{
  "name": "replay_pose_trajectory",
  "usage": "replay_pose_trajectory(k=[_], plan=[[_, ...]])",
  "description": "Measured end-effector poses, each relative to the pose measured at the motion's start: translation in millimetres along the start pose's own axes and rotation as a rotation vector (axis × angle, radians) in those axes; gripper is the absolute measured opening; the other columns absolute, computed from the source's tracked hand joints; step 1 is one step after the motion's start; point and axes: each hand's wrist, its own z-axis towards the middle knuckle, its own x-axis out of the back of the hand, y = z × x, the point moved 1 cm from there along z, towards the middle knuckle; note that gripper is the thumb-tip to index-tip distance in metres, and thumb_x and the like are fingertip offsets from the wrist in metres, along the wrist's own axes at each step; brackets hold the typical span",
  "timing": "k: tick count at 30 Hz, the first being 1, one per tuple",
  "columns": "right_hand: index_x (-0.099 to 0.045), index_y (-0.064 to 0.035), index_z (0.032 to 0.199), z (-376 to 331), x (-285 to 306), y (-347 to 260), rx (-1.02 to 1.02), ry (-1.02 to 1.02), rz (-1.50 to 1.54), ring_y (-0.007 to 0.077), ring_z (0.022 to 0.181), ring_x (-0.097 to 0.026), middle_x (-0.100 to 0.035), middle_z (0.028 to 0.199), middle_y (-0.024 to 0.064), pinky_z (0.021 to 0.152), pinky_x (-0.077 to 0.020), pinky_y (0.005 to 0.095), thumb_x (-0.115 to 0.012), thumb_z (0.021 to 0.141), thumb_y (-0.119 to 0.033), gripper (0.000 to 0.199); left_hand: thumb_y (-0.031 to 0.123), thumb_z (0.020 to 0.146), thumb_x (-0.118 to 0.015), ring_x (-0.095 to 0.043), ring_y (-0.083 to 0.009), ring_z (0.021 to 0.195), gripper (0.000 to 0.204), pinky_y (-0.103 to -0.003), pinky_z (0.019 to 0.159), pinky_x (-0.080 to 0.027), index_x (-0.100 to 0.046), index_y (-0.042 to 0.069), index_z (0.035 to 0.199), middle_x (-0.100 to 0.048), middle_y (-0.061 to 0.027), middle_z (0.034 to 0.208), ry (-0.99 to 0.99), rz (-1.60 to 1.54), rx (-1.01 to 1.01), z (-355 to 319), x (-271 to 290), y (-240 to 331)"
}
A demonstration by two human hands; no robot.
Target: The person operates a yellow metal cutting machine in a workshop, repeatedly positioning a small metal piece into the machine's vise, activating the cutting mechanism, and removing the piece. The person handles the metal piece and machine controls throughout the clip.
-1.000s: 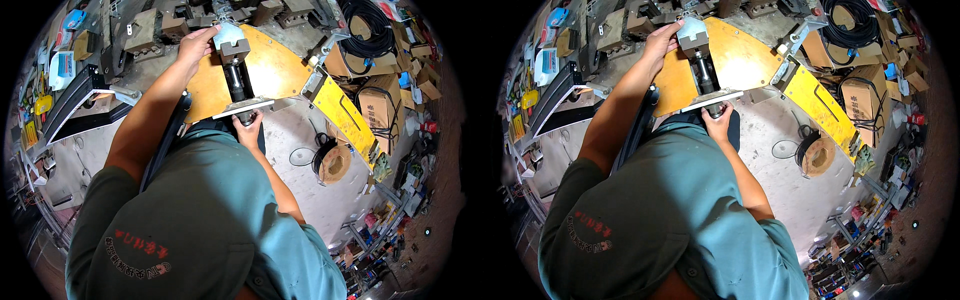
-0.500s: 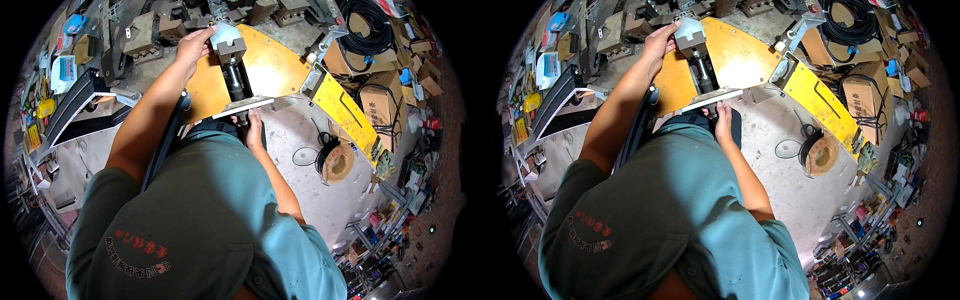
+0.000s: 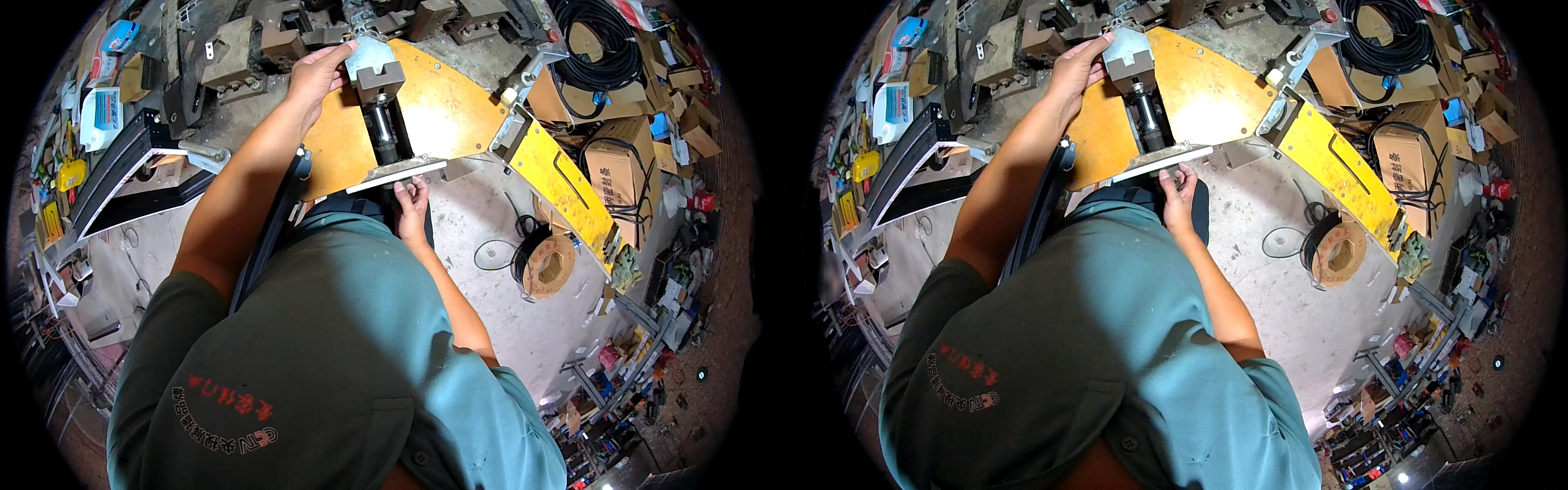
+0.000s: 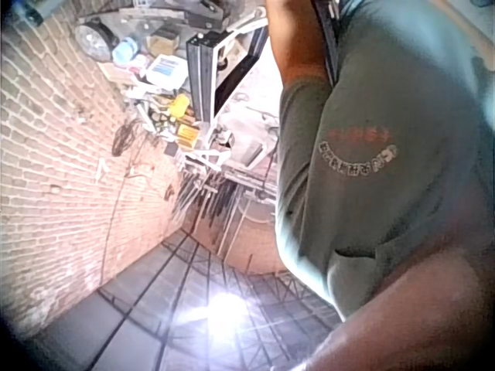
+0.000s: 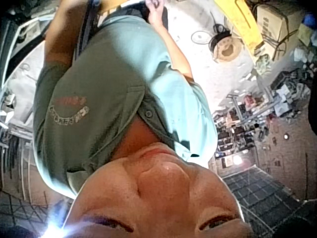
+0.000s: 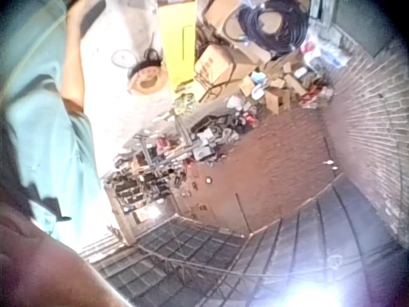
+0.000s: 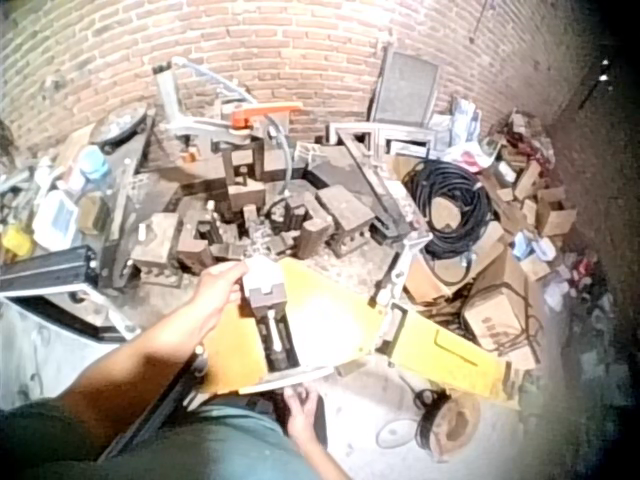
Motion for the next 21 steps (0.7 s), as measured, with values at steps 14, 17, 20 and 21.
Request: replay_pose_trajectory(k=[14, 17, 20, 21], plan=[[-0.044, 0.0014, 0.129, 4.5, 11.5, -6.4, -0.285, -0.138, 0.233, 0.0161, 0.104, -0.053, -0.055, 0.116, 0.0121, 0.093, -0.0434, 0.0311, -0.058, 0.098, -0.029, 0.046, 0.036, 0.081, -0.082, -0.063, -0.0123, 0.093, 0.047, -0.028, 0.086, -0.051, -0.071, 0.004, 0.113, -0.069, -0.004, 0.101, 0.016, 0.0, 0.01, -8.7, -0.6, 7.6], [-0.041, 0.0016, 0.132, 3.5, 8.7, -2.2, -0.164, -0.116, 0.074, 0.0207, 0.101, -0.056, -0.057, 0.115, 0.0134, 0.095, -0.0444, 0.0342, -0.058, 0.099, -0.031, 0.049, 0.036, 0.081, -0.081, -0.063, -0.0128, 0.093, 0.047, -0.029, 0.088, -0.051, -0.071, 0.004, 0.113, -0.069, -0.0045, 0.102, 0.021, -0.01, 0.008, 2.1, 4.5, -1.1], [-0.04, -0.0005, 0.132, 4.1, 16.7, 23.5, -0.03, 0.012, -0.024, 0.0234, 0.091, -0.061, -0.06, 0.11, 0.0147, 0.086, -0.0508, 0.0352, -0.058, 0.099, -0.027, 0.046, 0.036, 0.081, -0.081, -0.063, -0.013, 0.092, 0.046, -0.03, 0.089, -0.051, -0.071, 0.004, 0.113, -0.069, -0.0051, 0.102, 0.01, 0.0, 0.001, -0.3, -2.7, 1.0], [-0.04, -0.0004, 0.132, 3.8, 13.6, 13.7, -0.176, -0.057, 0.125, 0.0216, 0.098, -0.057, -0.057, 0.114, 0.0139, 0.089, -0.0481, 0.0334, -0.06, 0.097, -0.025, 0.047, 0.037, 0.082, -0.081, -0.063, -0.013, 0.092, 0.046, -0.03, 0.089, -0.051, -0.071, 0.004, 0.113, -0.069, -0.0054, 0.102, 0.007, -0.007, -0.002, -0.1, 1.3, -0.7]])
